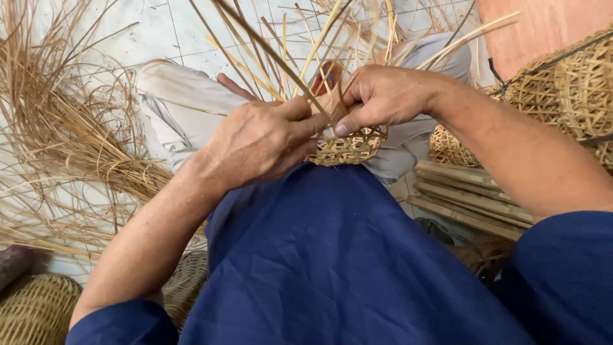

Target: A person is weaving a small basket using thin strips of bamboo or similar natural fiber.

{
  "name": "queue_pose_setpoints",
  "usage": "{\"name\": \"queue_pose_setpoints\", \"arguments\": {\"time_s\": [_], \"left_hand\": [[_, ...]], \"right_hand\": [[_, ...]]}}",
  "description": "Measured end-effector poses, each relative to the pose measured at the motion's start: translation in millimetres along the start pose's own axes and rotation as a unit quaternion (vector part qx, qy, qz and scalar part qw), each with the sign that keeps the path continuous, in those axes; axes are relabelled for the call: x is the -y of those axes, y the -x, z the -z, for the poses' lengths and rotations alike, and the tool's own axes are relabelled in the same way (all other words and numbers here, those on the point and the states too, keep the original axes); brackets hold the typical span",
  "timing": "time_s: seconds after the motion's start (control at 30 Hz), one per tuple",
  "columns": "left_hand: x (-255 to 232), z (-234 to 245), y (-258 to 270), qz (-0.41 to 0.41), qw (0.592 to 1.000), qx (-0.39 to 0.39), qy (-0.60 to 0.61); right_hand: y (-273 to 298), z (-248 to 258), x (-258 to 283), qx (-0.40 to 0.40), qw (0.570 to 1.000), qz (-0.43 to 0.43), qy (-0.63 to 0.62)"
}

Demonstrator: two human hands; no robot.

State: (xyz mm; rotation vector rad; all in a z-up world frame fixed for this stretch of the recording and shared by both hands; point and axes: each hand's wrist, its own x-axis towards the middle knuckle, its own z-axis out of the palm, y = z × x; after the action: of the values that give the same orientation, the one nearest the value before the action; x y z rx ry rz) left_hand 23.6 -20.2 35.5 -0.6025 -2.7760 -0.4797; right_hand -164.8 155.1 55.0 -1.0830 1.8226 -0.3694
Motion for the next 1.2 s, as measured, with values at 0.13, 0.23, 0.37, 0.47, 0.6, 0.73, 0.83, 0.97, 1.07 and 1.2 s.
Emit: {"name": "queue_pose_setpoints", "arguments": {"time_s": [0.13, 0.23, 0.37, 0.47, 0.6, 0.73, 0.83, 0.97, 1.07, 1.2], "left_hand": [[-5.0, 2.7, 2.6, 0.007, 1.0, -0.008, -0.01], [-6.7, -0.9, 6.8, 0.009, 1.0, -0.007, -0.013], [-6.7, 1.6, 9.5, 0.012, 0.999, -0.027, 0.043], [-2.7, 6.8, 9.2, 0.018, 0.998, -0.03, 0.046], [0.5, 35.0, 10.1, 0.051, 0.998, -0.036, 0.011], [8.0, 49.4, 16.7, 0.095, 0.995, 0.017, 0.032], [22.7, 39.9, 25.7, 0.087, 0.991, -0.011, 0.101], [39.0, 24.4, 36.4, 0.103, 0.987, -0.019, 0.118], [39.7, 21.0, 37.2, 0.126, 0.984, -0.014, 0.125], [37.4, 17.8, 33.1, 0.149, 0.976, -0.02, 0.16]], "right_hand": [[0.0, -2.6, -1.1, -0.008, 1.0, 0.004, -0.025], [-1.9, -6.1, -5.4, 0.009, 0.996, 0.041, -0.084], [1.1, -4.5, 0.1, -0.002, 0.999, -0.002, -0.049], [6.8, 8.1, 0.1, 0.026, 0.993, 0.091, -0.076], [7.3, 26.9, 18.7, -0.009, 0.986, 0.165, -0.002], [5.1, 29.1, 54.3, -0.109, 0.971, 0.126, 0.171], [-9.5, 27.3, 50.0, -0.166, 0.931, 0.219, 0.241], [-21.9, 25.7, 24.9, -0.309, 0.82, 0.297, 0.38], [-4.6, 13.7, 30.6, -0.439, 0.733, 0.353, 0.38], [10.1, -15.6, 38.8, -0.226, 0.916, 0.331, -0.008]]}}
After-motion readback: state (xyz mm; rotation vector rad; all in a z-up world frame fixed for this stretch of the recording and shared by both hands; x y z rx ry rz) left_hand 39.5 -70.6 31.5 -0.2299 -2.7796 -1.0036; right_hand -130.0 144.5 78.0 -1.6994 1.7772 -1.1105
